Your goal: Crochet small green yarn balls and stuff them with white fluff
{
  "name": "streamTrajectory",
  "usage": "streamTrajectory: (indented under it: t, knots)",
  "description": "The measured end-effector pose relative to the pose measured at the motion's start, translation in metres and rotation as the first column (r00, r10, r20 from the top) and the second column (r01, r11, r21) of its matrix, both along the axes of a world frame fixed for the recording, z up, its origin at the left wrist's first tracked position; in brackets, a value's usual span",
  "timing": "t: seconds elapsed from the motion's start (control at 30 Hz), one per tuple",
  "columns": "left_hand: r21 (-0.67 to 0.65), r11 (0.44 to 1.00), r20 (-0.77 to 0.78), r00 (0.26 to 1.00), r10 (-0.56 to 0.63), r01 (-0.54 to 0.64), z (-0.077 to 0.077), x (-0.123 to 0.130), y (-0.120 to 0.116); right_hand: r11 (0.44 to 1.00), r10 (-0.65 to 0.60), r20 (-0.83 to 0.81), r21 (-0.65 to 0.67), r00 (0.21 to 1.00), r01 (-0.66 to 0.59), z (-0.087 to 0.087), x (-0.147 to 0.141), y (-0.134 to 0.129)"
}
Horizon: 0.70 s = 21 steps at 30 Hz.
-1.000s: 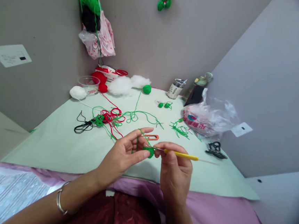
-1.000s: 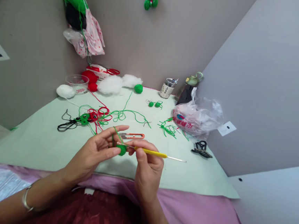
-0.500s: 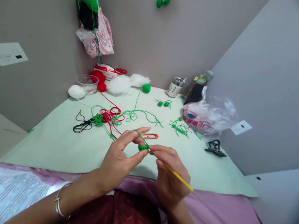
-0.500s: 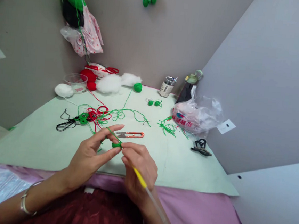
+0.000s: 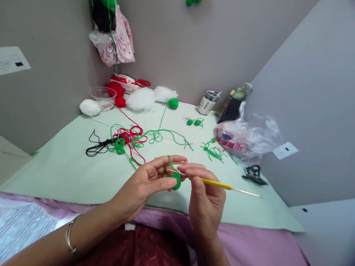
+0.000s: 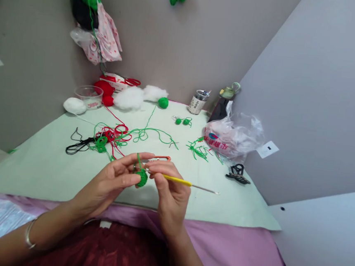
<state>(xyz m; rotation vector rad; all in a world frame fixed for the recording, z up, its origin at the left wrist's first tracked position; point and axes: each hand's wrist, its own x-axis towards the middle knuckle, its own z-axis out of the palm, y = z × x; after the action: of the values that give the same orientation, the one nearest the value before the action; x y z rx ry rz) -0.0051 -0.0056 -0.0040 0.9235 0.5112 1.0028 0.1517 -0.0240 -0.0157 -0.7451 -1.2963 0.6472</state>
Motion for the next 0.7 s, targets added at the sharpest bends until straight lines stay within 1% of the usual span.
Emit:
streamTrajectory:
  t: [0.1,0.17,0.2,0.23,0.27,0.3,0.33,0.4,0.43,0.5,0.57,0.63,0.7]
  knots:
    - [0.038,0.996,-0.049,0.996,0.081,-0.079,-0.003,0.004,-0.001,0.998,-0.060,0.113,0.037,0.992,0.056,-0.004,-0.003,-0.002]
    - [0.013,0.992,-0.054,0.990,0.128,-0.128,-0.003,0.005,-0.001,0.981,-0.167,0.246,0.138,0.955,0.136,-0.007,-0.005,-0.005]
    - [-0.022,0.992,-0.042,0.991,0.123,-0.124,-0.003,0.006,-0.001,0.962,-0.234,0.321,0.214,0.918,0.170,-0.009,-0.005,-0.006]
    - [-0.067,0.993,-0.021,0.996,0.091,-0.092,-0.002,0.006,0.000,0.936,-0.302,0.378,0.292,0.875,0.197,-0.010,-0.005,-0.007]
    - [-0.116,0.992,0.009,0.999,0.042,-0.041,-0.002,0.005,0.000,0.913,-0.352,0.409,0.350,0.842,0.212,-0.010,-0.004,-0.007]
    - [-0.161,0.987,0.041,0.999,-0.009,0.016,0.000,0.004,0.001,0.902,-0.374,0.405,0.368,0.834,0.226,-0.010,-0.003,-0.007]
    - [-0.197,0.978,0.072,0.996,-0.049,0.062,0.001,0.003,0.002,0.908,-0.364,0.368,0.342,0.856,0.240,-0.009,-0.002,-0.007]
    - [-0.221,0.970,0.120,0.990,-0.070,0.095,0.003,0.001,0.004,0.954,-0.265,0.201,0.194,0.943,0.227,-0.005,-0.001,-0.006]
    - [-0.213,0.974,0.128,0.990,-0.056,0.083,0.003,0.000,0.005,0.977,-0.193,0.095,0.107,0.977,0.182,-0.002,0.000,-0.005]
    - [-0.162,0.986,0.100,0.995,-0.022,0.038,0.003,-0.001,0.005,0.999,-0.045,-0.064,-0.009,0.997,0.045,0.002,0.000,-0.003]
    - [-0.072,0.997,0.028,1.000,-0.004,0.006,0.001,-0.001,0.004,0.997,0.042,-0.081,-0.062,0.996,-0.047,0.003,0.000,-0.002]
    - [0.027,1.000,-0.054,0.999,0.005,-0.004,-0.002,0.000,0.003,0.995,0.043,-0.038,-0.085,0.998,-0.046,0.002,-0.001,-0.001]
    - [0.100,0.995,-0.114,0.993,0.014,-0.003,-0.004,-0.001,0.002,0.994,0.031,-0.043,-0.108,0.999,-0.036,-0.001,-0.002,-0.001]
